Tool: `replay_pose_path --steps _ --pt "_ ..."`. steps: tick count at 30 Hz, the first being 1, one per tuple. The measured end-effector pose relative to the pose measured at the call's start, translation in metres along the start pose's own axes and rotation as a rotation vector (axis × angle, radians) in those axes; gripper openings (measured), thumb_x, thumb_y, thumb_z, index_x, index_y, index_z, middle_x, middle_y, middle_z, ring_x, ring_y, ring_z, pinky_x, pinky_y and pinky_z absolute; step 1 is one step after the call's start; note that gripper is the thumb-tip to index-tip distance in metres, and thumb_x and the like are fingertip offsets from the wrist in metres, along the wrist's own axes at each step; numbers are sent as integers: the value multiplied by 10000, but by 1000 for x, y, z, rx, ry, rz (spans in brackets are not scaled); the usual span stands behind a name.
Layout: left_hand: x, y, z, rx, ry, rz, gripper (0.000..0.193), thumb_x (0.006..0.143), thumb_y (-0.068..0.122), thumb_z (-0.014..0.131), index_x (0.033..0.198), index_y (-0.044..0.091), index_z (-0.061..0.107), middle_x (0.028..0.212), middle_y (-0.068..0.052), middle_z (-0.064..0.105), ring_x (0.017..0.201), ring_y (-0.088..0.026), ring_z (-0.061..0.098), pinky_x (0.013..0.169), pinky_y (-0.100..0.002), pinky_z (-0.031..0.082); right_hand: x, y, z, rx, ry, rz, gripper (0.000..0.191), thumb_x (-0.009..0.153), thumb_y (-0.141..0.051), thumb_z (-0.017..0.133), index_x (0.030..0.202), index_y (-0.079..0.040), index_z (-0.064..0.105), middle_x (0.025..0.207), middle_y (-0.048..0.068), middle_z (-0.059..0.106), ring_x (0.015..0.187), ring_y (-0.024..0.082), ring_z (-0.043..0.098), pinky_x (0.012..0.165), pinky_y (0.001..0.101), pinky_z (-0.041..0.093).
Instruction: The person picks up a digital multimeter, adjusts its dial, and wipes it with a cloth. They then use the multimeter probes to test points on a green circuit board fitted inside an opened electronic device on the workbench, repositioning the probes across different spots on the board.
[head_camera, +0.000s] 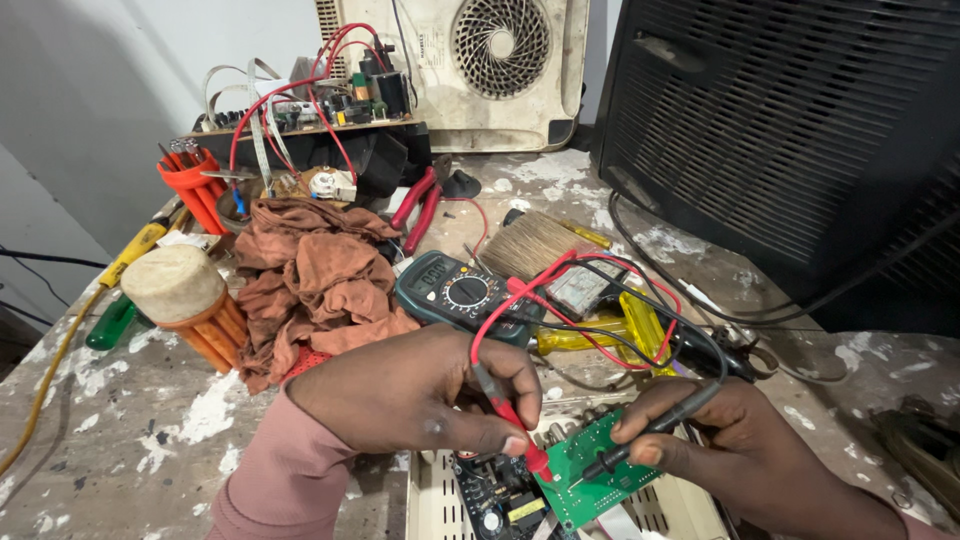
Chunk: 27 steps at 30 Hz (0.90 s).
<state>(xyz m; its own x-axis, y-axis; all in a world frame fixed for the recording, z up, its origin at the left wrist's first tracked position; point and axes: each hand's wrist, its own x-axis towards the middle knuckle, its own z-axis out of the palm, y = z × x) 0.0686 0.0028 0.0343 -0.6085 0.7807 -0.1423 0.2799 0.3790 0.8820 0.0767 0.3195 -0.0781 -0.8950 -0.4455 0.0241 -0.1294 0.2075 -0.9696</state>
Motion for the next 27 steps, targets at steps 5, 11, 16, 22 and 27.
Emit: replay_pose_path --steps 5,11,16,22,27 --pt "0 1 0 -24 -6 11 176 886 155 744 1027 67 686 843 57 678 790 -21 600 702 -227 497 1 0 0 -14 -2 -17 165 808 -128 792 948 -40 779 899 82 783 878 163 680 787 343 570" --pt "0 0 -1 -9 -9 -5 182 879 150 747 1027 65 686 821 48 658 766 -32 577 673 -238 477 0 2 -1 -23 1 -25 164 808 -125 794 947 -41 777 910 81 768 880 163 697 786 341 569" --pt "3 -3 3 -18 -10 36 174 892 145 746 1031 63 681 865 50 681 815 -22 605 720 -225 503 -2 5 -3 9 -9 -46 166 818 -124 790 957 -34 774 897 87 792 886 171 708 786 346 567" --pt "3 -3 3 -77 -17 10 165 892 125 732 1031 52 678 889 33 697 834 -33 624 733 -231 512 -1 4 -3 -28 -11 -27 169 814 -137 784 957 -46 777 920 79 755 874 155 671 777 332 578" --pt "3 -3 2 -86 -22 27 161 897 118 723 1036 51 676 905 32 701 852 -36 631 749 -231 519 -1 6 -3 -2 -15 -48 165 822 -125 790 959 -34 777 901 88 776 861 162 692 766 333 571"
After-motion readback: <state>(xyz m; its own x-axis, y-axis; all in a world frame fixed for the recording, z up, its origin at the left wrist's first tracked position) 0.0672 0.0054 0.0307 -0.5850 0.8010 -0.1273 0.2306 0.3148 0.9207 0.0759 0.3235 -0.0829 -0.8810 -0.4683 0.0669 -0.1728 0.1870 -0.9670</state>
